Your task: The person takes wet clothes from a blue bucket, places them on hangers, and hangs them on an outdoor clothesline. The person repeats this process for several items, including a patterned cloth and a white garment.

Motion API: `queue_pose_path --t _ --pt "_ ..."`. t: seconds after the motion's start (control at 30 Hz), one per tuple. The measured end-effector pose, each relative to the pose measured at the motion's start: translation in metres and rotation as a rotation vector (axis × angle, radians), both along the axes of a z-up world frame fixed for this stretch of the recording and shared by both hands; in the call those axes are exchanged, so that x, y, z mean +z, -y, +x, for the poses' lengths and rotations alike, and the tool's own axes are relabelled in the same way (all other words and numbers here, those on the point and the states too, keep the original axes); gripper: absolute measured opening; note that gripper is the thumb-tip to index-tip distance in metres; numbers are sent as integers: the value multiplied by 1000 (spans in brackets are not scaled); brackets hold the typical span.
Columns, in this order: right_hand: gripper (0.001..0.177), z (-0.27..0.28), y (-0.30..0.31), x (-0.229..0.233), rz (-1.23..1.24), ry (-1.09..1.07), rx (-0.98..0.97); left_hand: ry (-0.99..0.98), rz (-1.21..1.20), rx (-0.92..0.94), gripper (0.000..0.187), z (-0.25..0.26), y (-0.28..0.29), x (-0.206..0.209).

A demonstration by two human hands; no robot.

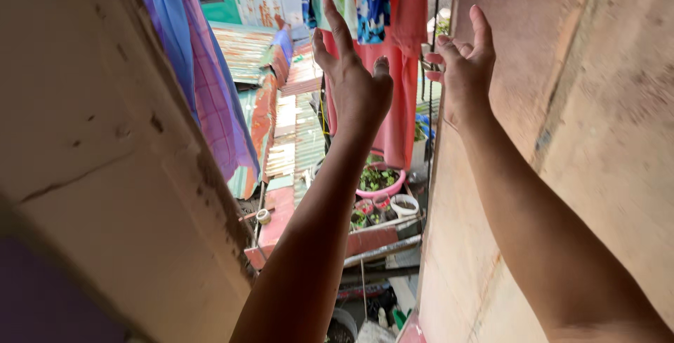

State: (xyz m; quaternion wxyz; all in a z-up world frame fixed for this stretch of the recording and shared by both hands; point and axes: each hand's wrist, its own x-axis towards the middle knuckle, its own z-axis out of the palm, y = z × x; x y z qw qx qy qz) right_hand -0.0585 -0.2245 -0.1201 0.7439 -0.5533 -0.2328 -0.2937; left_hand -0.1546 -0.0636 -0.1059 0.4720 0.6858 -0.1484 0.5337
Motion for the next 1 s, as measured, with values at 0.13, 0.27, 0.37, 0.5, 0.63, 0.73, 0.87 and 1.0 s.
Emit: queue_pose_path --t 0.13,0.27,0.37,0.5,0.63,0.73,0.87,1.0 --pt "82 -74 -3 -46 71 -60 35 101 137 15 114 -63 10 -38" --pt "88 -139 -9 -96 102 -194 25 -63 186 -18 110 -118 16 -71" --pt "87 -178 -4 -131 82 -271 13 -208 219 -80 106 -155 22 -95" --pt "93 -224 10 -162 79 -352 13 -268 350 -145 99 -196 17 -128" --pt "97 -264 19 -184 75 -397 14 -100 579 -38 96 -217 10 -162" --pt "99 -285 18 -204 118 -414 44 -107 667 -57 88 -234 4 -194" --pt "99 -322 23 -253 83 -515 11 -151 694 -44 85 -246 11 -252" --pt "101 -346 21 -312 139 -628 36 -273 646 -122 83 -264 18 -327"
